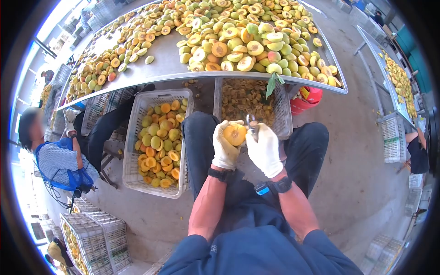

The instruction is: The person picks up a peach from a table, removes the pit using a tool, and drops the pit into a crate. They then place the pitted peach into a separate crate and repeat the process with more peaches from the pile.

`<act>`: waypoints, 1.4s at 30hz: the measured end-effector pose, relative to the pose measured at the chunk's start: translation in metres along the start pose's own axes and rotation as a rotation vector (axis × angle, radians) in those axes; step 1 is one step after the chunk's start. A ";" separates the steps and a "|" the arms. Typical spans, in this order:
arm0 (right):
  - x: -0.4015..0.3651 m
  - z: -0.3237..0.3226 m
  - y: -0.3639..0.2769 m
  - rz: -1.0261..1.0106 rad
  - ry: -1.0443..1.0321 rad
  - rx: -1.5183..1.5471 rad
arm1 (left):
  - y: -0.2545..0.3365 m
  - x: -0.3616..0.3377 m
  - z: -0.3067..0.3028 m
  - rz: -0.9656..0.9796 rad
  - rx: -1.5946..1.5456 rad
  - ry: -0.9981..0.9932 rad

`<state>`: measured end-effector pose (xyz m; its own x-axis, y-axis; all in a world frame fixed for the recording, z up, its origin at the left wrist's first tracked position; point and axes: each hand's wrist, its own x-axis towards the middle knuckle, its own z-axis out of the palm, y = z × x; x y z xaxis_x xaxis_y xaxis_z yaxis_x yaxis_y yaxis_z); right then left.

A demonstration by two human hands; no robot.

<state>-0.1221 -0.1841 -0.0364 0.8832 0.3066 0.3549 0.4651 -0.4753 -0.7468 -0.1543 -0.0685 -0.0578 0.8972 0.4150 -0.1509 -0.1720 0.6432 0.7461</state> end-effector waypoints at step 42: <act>-0.030 0.017 0.015 0.013 -0.293 -0.119 | -0.009 0.015 -0.003 -0.308 -0.321 0.106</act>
<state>-0.1426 -0.1867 -0.0679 0.8419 0.5167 0.1556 0.4733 -0.5684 -0.6730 -0.1406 -0.0658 -0.0687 0.8828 0.2254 -0.4121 -0.0358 0.9071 0.4194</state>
